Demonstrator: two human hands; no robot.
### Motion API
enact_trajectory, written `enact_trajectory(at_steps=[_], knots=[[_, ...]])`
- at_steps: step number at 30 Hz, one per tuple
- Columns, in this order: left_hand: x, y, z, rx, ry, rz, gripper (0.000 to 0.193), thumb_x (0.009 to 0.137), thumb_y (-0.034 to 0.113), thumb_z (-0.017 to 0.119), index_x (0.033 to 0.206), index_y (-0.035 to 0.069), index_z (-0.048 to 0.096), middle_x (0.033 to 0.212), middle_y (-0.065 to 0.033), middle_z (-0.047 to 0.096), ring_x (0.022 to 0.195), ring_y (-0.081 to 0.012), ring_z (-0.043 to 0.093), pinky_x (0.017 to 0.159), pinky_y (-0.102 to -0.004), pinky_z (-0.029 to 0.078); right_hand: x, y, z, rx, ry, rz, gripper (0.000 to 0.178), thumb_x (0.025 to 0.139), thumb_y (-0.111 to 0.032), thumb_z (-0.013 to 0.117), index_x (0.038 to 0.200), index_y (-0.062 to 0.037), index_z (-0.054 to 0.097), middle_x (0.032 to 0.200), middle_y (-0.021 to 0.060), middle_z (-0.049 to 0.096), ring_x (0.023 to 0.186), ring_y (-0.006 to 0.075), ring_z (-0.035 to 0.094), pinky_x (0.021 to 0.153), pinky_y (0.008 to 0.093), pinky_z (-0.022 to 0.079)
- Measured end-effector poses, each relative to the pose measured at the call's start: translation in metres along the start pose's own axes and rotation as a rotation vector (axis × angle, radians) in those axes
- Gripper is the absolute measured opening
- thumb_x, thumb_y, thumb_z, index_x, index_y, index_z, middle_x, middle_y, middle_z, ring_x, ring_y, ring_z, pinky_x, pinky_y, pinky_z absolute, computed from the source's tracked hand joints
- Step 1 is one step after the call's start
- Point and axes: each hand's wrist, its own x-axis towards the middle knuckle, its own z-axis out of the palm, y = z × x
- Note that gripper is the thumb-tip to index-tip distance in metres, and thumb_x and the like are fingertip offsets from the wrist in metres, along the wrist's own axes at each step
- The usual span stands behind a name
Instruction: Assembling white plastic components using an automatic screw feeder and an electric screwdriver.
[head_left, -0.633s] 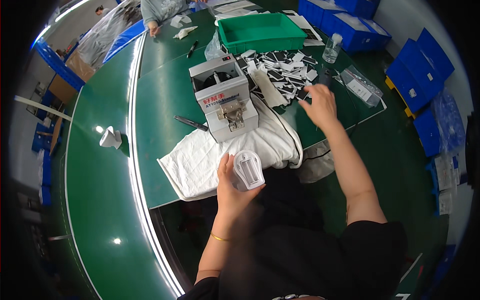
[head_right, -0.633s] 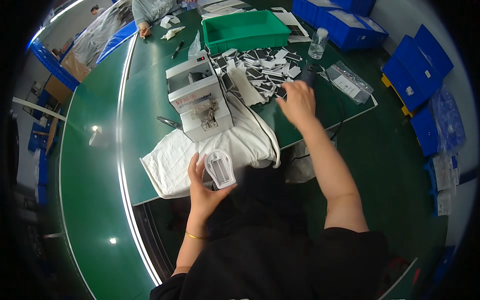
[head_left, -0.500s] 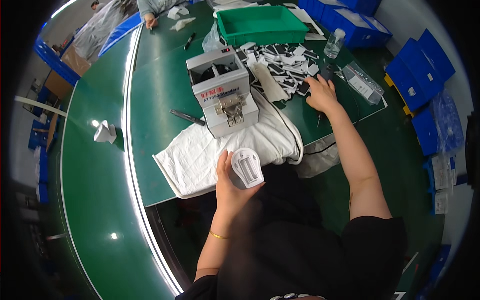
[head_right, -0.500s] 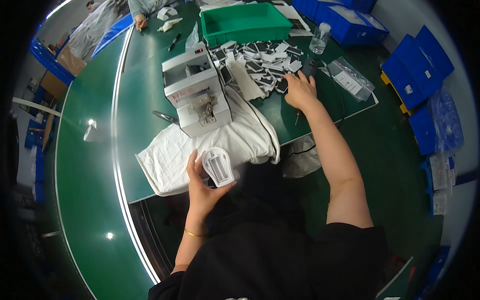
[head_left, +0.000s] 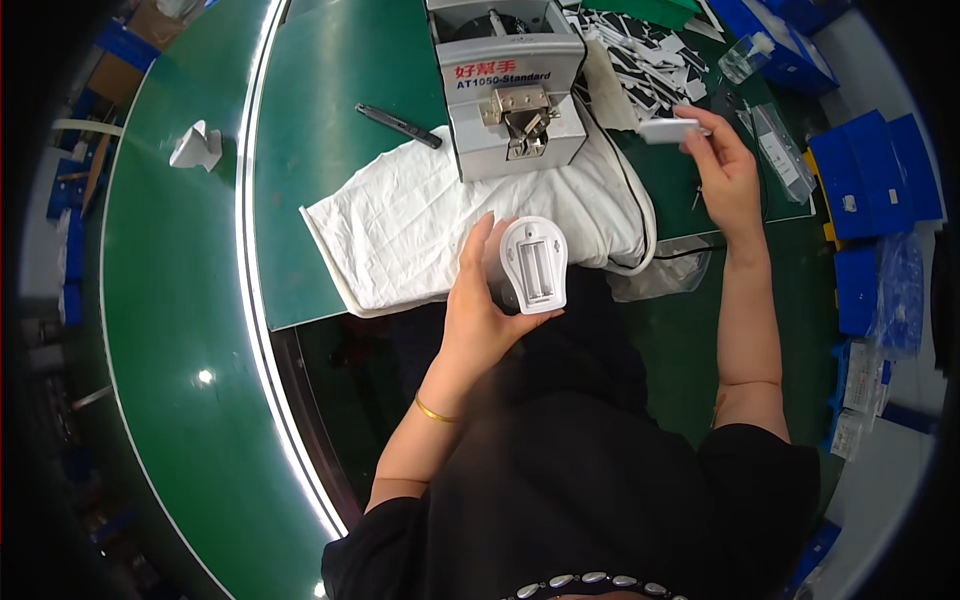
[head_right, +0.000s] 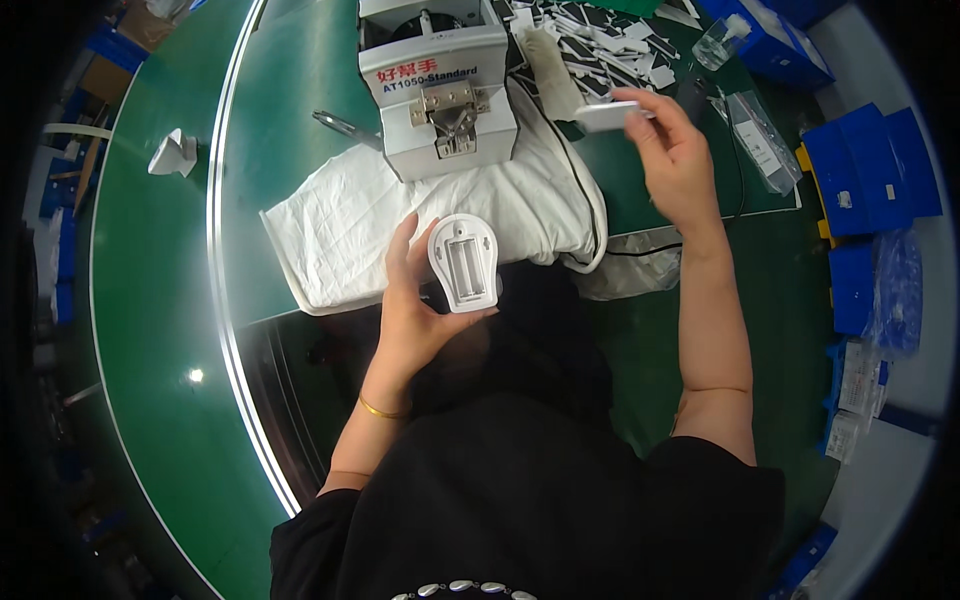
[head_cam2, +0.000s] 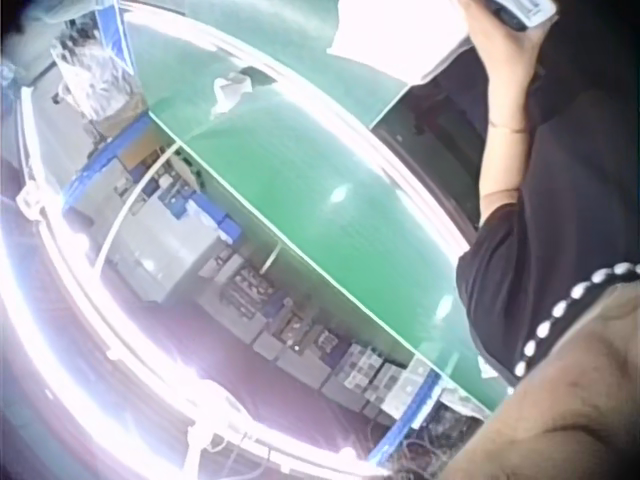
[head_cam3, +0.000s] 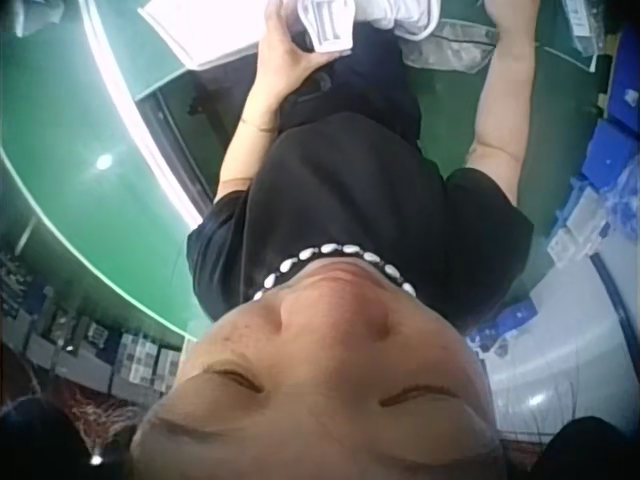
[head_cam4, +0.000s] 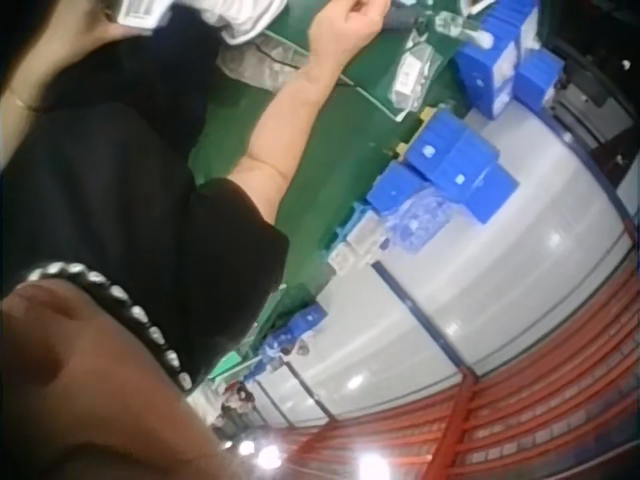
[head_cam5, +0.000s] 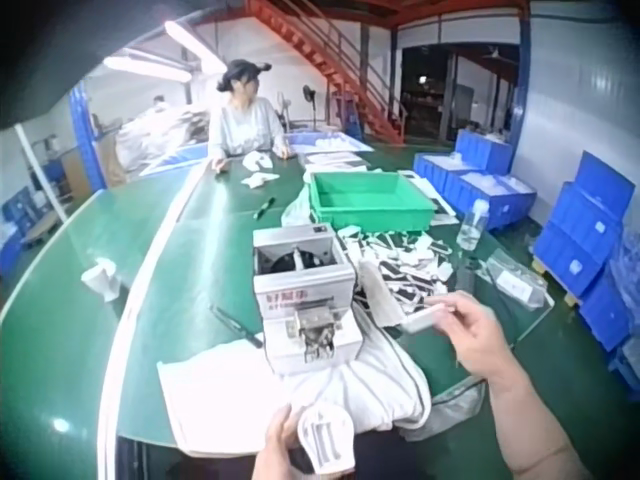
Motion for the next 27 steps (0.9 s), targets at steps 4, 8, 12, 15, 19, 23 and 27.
enact_trajectory(at_steps=[4, 8, 12, 15, 19, 23, 27], knots=[[0.001, 0.0, -0.002, -0.021, -0.02, 0.027, 0.114, 0.059, 0.01, 0.092, 0.15, 0.006, 0.022, 0.14, -0.0199, 0.052, 0.127, -0.0365, 0.052, 0.105, -0.0415, 0.043, -0.041, -0.056, 0.037, 0.471, -0.379, 0.028, 0.03, 0.094, 0.001, 0.057, 0.124, -0.0009, 0.058, 0.101, -0.0001, 0.06, 0.089, 0.0055, 0.054, 0.08, 0.0208, 0.044], [0.002, 0.005, -0.002, -0.052, -0.023, -0.004, 0.114, 0.06, 0.011, 0.092, 0.15, 0.006, 0.022, 0.14, -0.0204, 0.051, 0.127, -0.0368, 0.052, 0.104, -0.0416, 0.044, -0.049, -0.066, 0.067, 0.321, -0.69, 0.025, 0.026, 0.089, -0.003, 0.068, 0.115, 0.0, 0.064, 0.095, 0.0019, 0.066, 0.083, 0.0056, 0.059, 0.075, 0.0212, 0.047], [0.001, 0.002, -0.002, -0.07, -0.033, -0.046, 0.114, 0.06, 0.011, 0.092, 0.15, 0.006, 0.023, 0.14, -0.0207, 0.051, 0.126, -0.0369, 0.053, 0.102, -0.0412, 0.046, -0.055, -0.065, 0.083, 0.295, -0.728, 0.043, 0.022, 0.089, -0.004, 0.069, 0.11, 0.001, 0.066, 0.093, 0.0029, 0.068, 0.082, 0.006, 0.06, 0.074, 0.0228, 0.049], [0.001, -0.001, -0.001, -0.08, -0.026, -0.022, 0.114, 0.06, 0.011, 0.092, 0.15, 0.005, 0.023, 0.14, -0.0209, 0.051, 0.126, -0.0369, 0.054, 0.101, -0.0409, 0.046, -0.06, -0.064, 0.085, 0.281, -0.679, 0.04, 0.022, 0.09, -0.003, 0.068, 0.112, 0.0014, 0.066, 0.094, 0.0038, 0.069, 0.083, 0.0064, 0.062, 0.074, 0.023, 0.05], [0.002, -0.001, -0.001, -0.075, -0.027, -0.01, 0.114, 0.06, 0.011, 0.092, 0.151, 0.004, 0.022, 0.14, -0.0213, 0.051, 0.126, -0.0369, 0.053, 0.101, -0.0411, 0.047, -0.063, -0.06, 0.085, 0.357, -0.633, 0.171, 0.021, 0.091, -0.002, 0.066, 0.112, 0.0016, 0.066, 0.098, 0.0041, 0.069, 0.087, 0.0071, 0.063, 0.079, 0.0229, 0.051], [0.001, 0.0, -0.002, -0.067, -0.03, -0.014, 0.115, 0.06, 0.012, 0.092, 0.15, 0.003, 0.022, 0.14, -0.0218, 0.051, 0.126, -0.0371, 0.053, 0.101, -0.0413, 0.046, -0.065, -0.056, 0.087, 0.485, -0.626, 0.241, 0.021, 0.092, -0.001, 0.065, 0.112, 0.0018, 0.065, 0.101, 0.0044, 0.069, 0.09, 0.0078, 0.064, 0.082, 0.0234, 0.052], [0.0, -0.001, -0.001, -0.032, -0.032, 0.012, 0.115, 0.06, 0.014, 0.092, 0.15, 0.002, 0.022, 0.139, -0.0229, 0.051, 0.127, -0.0377, 0.052, 0.101, -0.0418, 0.046, -0.067, -0.055, 0.086, 0.514, -0.622, 0.256, 0.021, 0.092, -0.001, 0.065, 0.112, 0.0019, 0.065, 0.101, 0.0049, 0.069, 0.091, 0.0079, 0.064, 0.083, 0.0235, 0.052]])
